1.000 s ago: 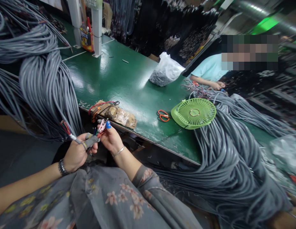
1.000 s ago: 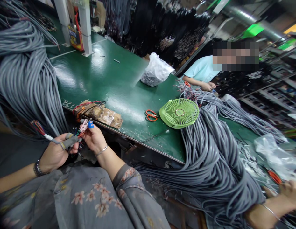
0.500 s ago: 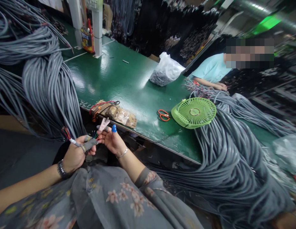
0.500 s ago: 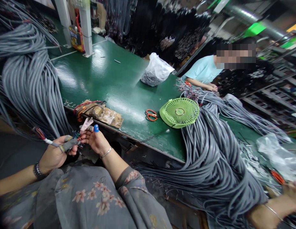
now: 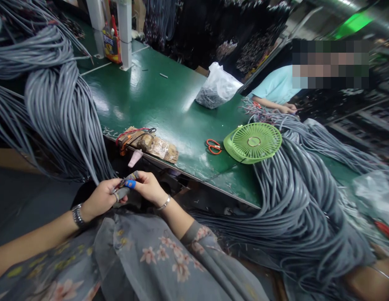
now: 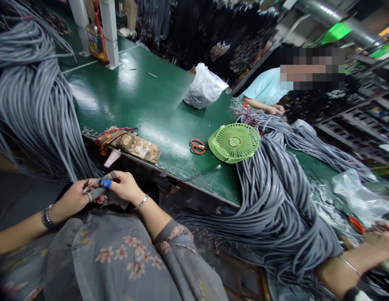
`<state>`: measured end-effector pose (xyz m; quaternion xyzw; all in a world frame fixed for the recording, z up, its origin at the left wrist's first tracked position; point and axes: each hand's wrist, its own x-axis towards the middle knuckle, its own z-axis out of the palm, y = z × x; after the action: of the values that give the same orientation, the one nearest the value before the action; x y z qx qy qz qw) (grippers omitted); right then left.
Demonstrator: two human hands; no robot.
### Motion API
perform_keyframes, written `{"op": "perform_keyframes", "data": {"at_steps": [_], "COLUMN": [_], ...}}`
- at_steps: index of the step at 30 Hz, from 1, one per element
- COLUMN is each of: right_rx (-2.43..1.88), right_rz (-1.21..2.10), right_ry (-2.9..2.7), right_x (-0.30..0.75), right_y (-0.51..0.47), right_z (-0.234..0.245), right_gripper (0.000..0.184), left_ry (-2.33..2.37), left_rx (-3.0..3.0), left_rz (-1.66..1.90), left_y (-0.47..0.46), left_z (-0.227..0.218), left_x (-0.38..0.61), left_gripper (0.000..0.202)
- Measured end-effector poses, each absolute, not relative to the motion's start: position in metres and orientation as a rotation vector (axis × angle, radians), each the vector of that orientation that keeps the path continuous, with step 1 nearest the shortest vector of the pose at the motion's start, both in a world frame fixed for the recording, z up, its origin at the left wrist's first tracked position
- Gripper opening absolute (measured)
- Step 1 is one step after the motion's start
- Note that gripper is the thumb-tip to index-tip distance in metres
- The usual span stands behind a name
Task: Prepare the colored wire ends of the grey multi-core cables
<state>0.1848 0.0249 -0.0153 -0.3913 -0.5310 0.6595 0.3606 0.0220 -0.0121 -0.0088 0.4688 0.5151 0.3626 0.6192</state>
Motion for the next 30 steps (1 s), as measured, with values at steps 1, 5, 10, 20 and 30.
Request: {"op": "perform_keyframes", "data": {"at_steps": [1,5,10,20,30], "right_rx": [-1.002,-0.995,-1.03,-1.049,-1.105], "right_rz": [1.712,1.738,1.708,1.7,1.655], "right_ry": [-1.376,-1.285,-1.176,-1.133,-1.075], "right_x": [0.185,0.182,0.179,0.173,0.166], "right_y": [0.026,0.025,0.02,0.021,0.021], "right_z": [-0.014,-0.014,-0.019,-0.016,-0.017], "right_gripper": [0.041,0.041,0.04,0.041,0.042], "left_ry": [1.184,1.159,1.152,1.182,1.189], "left_rx": [1.106,1.131,0.954,0.855,0.824], "left_rz": [0.831,0.873,0.995,1.04,1.05], "left_y": [-0.012,-0.012,-0.013,-0.012,-0.013], "left_z": [-0.009,-0.011,-0.011,-0.011,-0.008], "left_x": [0.021,0.019,0.023,0.027,0.027], "left_gripper": [0.028,0.028,0.028,0.037,0.039]}}
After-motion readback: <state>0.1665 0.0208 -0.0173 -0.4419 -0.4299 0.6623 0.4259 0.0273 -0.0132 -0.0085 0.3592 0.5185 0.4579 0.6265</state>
